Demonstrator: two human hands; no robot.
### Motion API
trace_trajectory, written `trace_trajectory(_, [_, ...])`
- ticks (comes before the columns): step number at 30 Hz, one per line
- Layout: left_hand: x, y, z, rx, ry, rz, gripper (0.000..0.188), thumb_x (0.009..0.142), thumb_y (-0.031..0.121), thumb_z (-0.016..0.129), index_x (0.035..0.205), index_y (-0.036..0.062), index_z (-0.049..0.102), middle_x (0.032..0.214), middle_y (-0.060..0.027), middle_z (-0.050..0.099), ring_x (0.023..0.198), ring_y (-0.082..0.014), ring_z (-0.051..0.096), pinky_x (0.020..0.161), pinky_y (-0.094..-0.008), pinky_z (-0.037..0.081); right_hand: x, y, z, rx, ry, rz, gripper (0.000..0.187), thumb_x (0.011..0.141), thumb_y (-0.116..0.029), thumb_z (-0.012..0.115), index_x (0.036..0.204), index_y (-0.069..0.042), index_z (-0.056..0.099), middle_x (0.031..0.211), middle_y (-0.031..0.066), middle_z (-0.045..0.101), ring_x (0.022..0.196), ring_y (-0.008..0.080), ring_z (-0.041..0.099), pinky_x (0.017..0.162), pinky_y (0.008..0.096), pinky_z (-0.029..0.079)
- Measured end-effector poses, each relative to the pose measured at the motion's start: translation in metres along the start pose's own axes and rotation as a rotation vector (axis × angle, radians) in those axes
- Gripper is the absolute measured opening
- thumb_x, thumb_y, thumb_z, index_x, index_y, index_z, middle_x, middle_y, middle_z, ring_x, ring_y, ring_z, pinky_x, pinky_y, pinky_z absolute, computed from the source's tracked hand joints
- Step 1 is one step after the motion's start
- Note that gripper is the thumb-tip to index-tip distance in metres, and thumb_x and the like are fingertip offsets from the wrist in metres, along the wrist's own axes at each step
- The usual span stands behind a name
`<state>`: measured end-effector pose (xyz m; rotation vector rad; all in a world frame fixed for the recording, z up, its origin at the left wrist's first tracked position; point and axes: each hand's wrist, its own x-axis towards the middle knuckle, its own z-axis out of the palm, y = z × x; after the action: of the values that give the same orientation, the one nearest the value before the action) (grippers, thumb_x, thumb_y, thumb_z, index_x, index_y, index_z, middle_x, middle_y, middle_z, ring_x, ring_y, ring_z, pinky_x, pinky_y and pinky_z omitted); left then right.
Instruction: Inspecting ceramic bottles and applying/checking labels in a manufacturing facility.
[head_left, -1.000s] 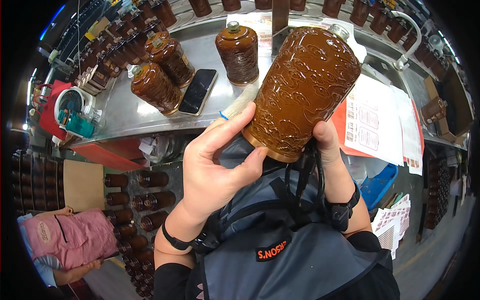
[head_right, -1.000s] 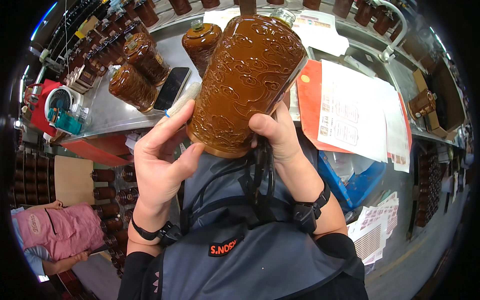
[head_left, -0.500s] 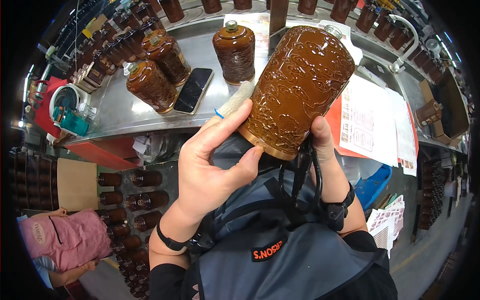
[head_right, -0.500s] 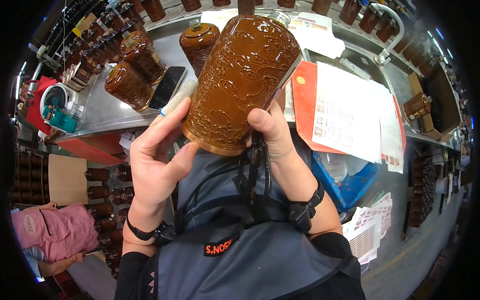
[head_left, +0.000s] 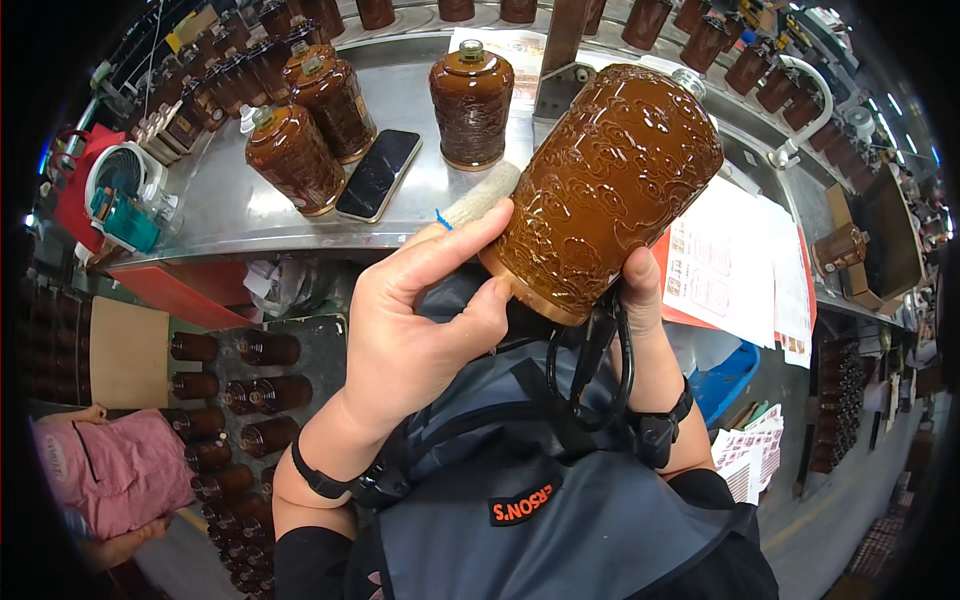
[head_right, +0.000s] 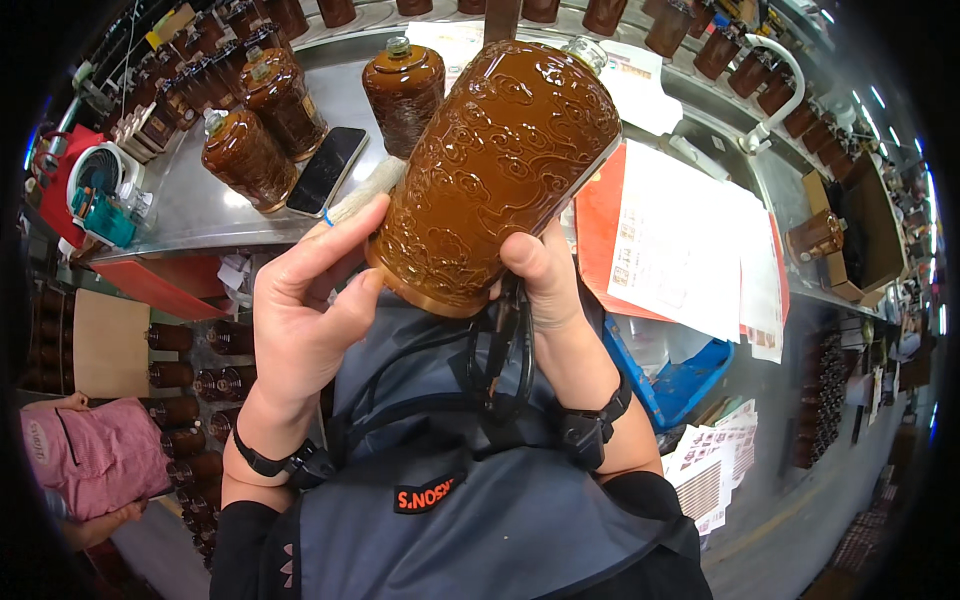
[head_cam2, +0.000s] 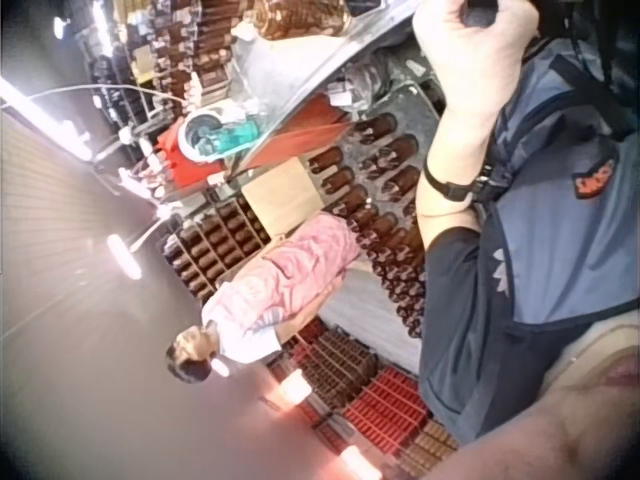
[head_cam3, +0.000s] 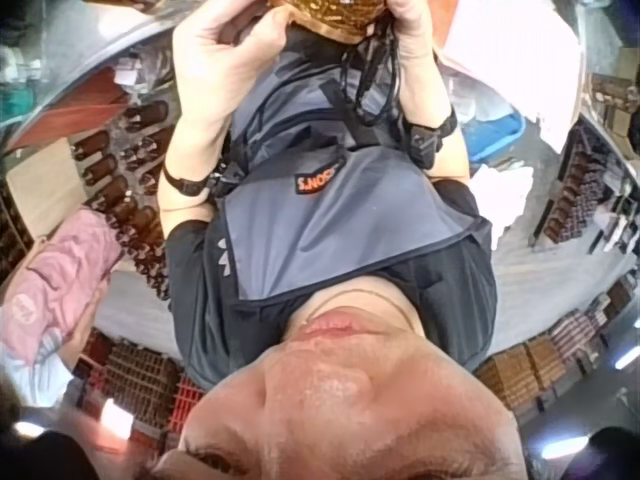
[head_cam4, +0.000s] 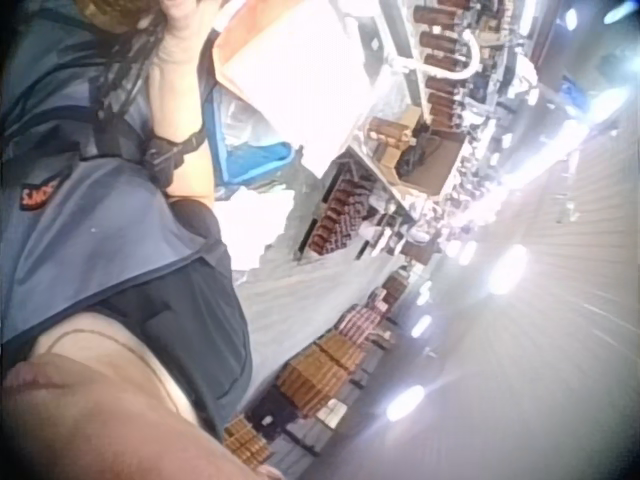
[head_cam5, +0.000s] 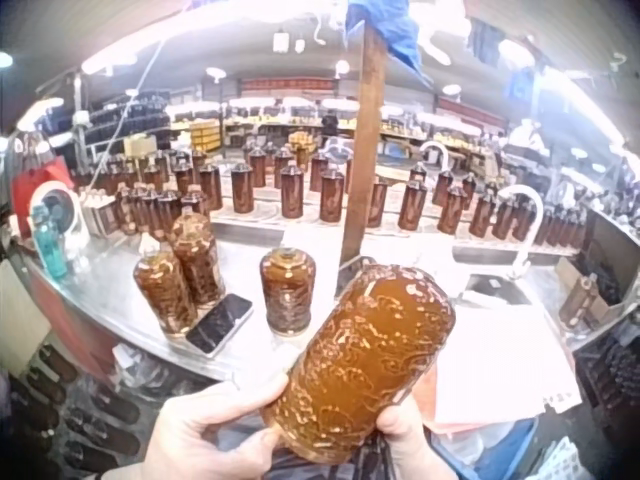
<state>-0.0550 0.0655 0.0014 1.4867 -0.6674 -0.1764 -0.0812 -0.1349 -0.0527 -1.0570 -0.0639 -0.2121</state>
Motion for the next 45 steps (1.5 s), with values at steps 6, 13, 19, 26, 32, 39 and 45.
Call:
trace_trajectory(6, [-0.002, 0.001, 0.003, 0.096, 0.034, 0.016, 0.055, 0.075, -0.016, 0.058, 0.129, -0.0043, 0.053, 0.134, -0.0143, 0.052, 0.123, -0.0198, 0.051, 0.107, -0.0312, 0.036, 0.001, 0.003, 0.016, 0.139, 0.071, -0.029, 0.090, 0.066, -0.053, 0.080, 0.128, 0.002, 0.045, 0.114, 0.0110, 0.060, 0.101, 0.0197, 0.061, 0.085, 0.0308, 0.051])
trace_trajectory(13, [0.001, -0.004, 0.003, 0.121, 0.041, 0.103, 0.056, 0.073, -0.010, 0.066, 0.127, -0.0019, 0.056, 0.115, -0.0108, 0.060, 0.107, -0.0143, 0.056, 0.096, -0.0263, 0.041, 0.001, 0.007, -0.001, 0.056, -0.002, -0.028, 0.095, 0.062, -0.053, 0.082, 0.130, 0.001, 0.043, 0.117, 0.0113, 0.058, 0.105, 0.0205, 0.060, 0.089, 0.0323, 0.050])
trace_trajectory(19, [0.000, -0.011, -0.001, -0.012, 0.084, 0.043, 0.046, 0.076, -0.005, 0.067, 0.121, 0.0002, 0.062, 0.104, -0.0070, 0.064, 0.095, -0.0082, 0.058, 0.087, -0.0217, 0.043, -0.002, 0.008, 0.000, 0.038, 0.014, 0.001, 0.095, 0.062, -0.053, 0.082, 0.130, 0.001, 0.043, 0.118, 0.0113, 0.058, 0.105, 0.0206, 0.060, 0.089, 0.0324, 0.050])
trace_trajectory(26, [0.001, -0.004, 0.003, 0.072, 0.034, 0.101, 0.054, 0.074, -0.009, 0.068, 0.126, -0.0046, 0.056, 0.108, -0.0074, 0.060, 0.101, -0.0116, 0.057, 0.095, -0.0257, 0.042, -0.006, 0.005, 0.002, 0.025, 0.047, 0.005, 0.096, 0.062, -0.053, 0.082, 0.130, 0.001, 0.042, 0.118, 0.0113, 0.058, 0.105, 0.0209, 0.060, 0.089, 0.0325, 0.050])
trace_trajectory(32, [0.002, -0.001, 0.002, 0.172, 0.005, 0.141, 0.054, 0.074, -0.007, 0.067, 0.127, -0.0050, 0.055, 0.104, -0.0060, 0.060, 0.096, -0.0099, 0.057, 0.089, -0.0227, 0.043, -0.008, 0.004, 0.001, 0.027, 0.075, 0.006, 0.097, 0.061, -0.054, 0.082, 0.131, 0.001, 0.042, 0.118, 0.0114, 0.058, 0.105, 0.0210, 0.060, 0.089, 0.0327, 0.050])
trace_trajectory(39, [0.002, -0.024, -0.006, 0.096, 0.047, 0.183, 0.047, 0.082, -0.011, 0.055, 0.127, 0.0021, 0.058, 0.091, -0.0017, 0.064, 0.073, -0.0051, 0.055, 0.066, -0.0187, 0.046, 0.000, 0.004, -0.003, 0.038, -0.012, -0.047, 0.107, 0.061, -0.057, 0.081, 0.141, -0.004, 0.033, 0.134, 0.0164, 0.049, 0.120, 0.0308, 0.053, 0.103, 0.0445, 0.045])
trace_trajectory(45, [-0.005, -0.009, 0.004, 0.119, 0.064, 0.143, 0.054, 0.070, 0.008, 0.080, 0.121, 0.0038, 0.062, 0.102, -0.0083, 0.065, 0.093, -0.0140, 0.060, 0.088, -0.0262, 0.044, -0.002, 0.000, -0.004, 0.085, 0.002, -0.053, 0.109, 0.061, -0.055, 0.082, 0.143, -0.006, 0.030, 0.137, 0.0183, 0.045, 0.124, 0.0338, 0.048, 0.104, 0.0485, 0.043])
